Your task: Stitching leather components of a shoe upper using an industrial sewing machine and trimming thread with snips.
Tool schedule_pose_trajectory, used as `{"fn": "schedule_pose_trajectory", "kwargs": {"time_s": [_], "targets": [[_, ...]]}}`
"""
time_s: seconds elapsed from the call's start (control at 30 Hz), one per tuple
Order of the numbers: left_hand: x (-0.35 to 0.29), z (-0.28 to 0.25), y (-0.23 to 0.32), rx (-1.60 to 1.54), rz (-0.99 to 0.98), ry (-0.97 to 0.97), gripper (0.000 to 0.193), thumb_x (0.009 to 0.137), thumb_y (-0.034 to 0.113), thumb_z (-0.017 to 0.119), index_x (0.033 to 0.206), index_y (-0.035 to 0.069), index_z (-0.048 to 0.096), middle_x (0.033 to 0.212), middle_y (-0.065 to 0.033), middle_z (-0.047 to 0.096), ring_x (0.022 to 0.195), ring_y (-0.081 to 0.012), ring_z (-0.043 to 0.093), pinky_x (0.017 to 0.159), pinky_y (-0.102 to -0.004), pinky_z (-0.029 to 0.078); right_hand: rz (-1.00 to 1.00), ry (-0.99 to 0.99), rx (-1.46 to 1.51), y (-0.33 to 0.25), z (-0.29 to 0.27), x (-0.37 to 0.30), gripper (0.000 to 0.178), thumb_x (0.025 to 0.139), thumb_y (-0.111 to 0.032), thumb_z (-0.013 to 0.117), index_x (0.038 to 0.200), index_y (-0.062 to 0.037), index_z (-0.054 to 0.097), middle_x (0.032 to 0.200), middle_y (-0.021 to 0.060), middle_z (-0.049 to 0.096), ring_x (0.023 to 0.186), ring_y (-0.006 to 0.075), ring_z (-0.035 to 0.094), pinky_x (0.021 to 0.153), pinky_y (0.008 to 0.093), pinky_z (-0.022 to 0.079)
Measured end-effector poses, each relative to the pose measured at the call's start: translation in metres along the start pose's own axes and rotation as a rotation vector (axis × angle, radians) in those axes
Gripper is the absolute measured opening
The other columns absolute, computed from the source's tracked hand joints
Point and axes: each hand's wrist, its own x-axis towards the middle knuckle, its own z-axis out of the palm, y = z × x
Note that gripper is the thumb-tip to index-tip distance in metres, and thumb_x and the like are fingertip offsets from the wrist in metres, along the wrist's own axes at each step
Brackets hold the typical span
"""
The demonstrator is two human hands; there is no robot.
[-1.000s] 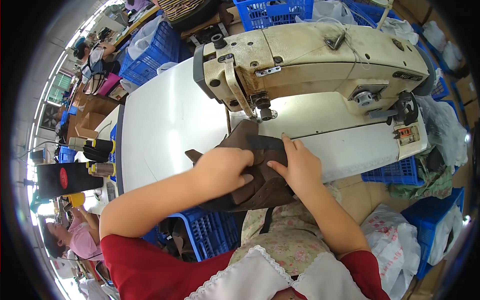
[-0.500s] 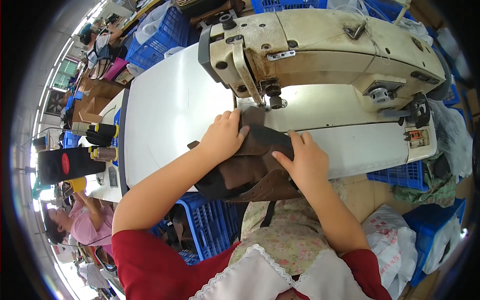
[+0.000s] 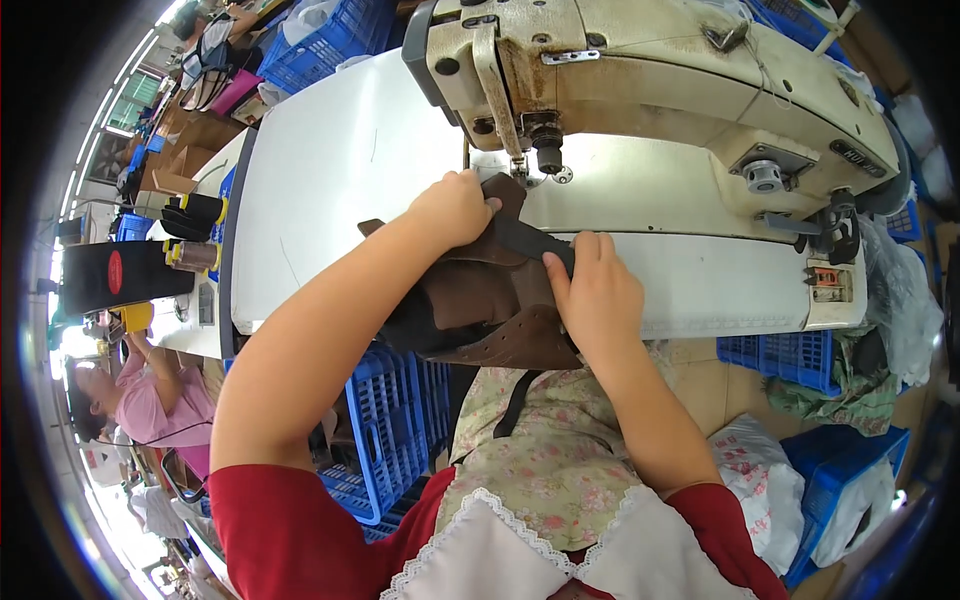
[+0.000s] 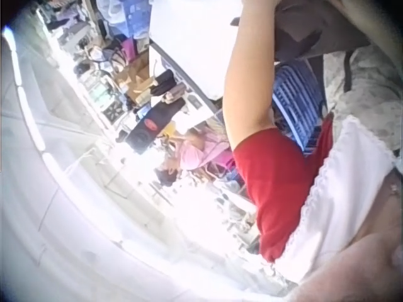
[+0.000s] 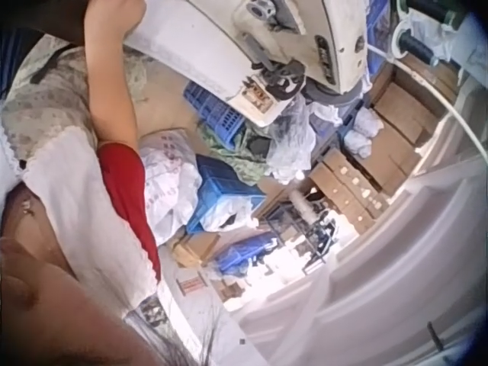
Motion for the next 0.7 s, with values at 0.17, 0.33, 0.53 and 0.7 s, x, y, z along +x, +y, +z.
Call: {"fn": "schedule_pose_trajectory", "kwargs": {"time_s": [0.17,0.33,0.53,0.7], "targets": [[0.000,0.005,-0.019,-0.221,0.155,0.050,0.051,0.089,0.045,0.065,0.101,-0.005,0.066,0.097,-0.0260,0.069,0.092,-0.0415,0.066,0.085,-0.0446,0.050,-0.021,-0.002,-0.013,0.000,-0.003,0.004,0.029,0.086,-0.030,0.070,0.091,-0.0058,0.053,0.084,0.0100,0.058,0.066,0.0264,0.064,0.052,0.0370,0.051],[-0.006,0.002,-0.011,-0.182,0.149,0.027,0.051,0.089,0.046,0.064,0.092,-0.005,0.069,0.092,-0.0255,0.068,0.091,-0.0408,0.066,0.084,-0.0466,0.050,-0.084,-0.110,0.061,0.004,-0.019,0.014,0.024,0.086,-0.026,0.068,0.094,-0.0049,0.058,0.084,0.0109,0.061,0.069,0.0288,0.066,0.059,0.0391,0.053],[-0.004,0.013,-0.014,-0.149,0.142,0.105,0.051,0.092,0.048,0.060,0.094,-0.002,0.069,0.087,-0.0243,0.067,0.089,-0.0418,0.065,0.082,-0.0475,0.049,-0.119,-0.590,0.080,0.009,-0.041,0.064,0.026,0.083,-0.015,0.068,0.107,-0.0057,0.064,0.086,0.0182,0.068,0.083,0.0398,0.065,0.074,0.0462,0.052],[-0.001,0.009,-0.012,-0.119,0.145,0.055,0.052,0.092,0.048,0.059,0.087,-0.003,0.069,0.086,-0.0253,0.066,0.086,-0.0426,0.064,0.079,-0.0487,0.049,0.056,-0.812,0.354,0.023,-0.056,0.108,0.029,0.078,-0.008,0.056,0.104,0.0005,0.062,0.085,0.0171,0.069,0.081,0.0302,0.067,0.072,0.0410,0.051]]}}
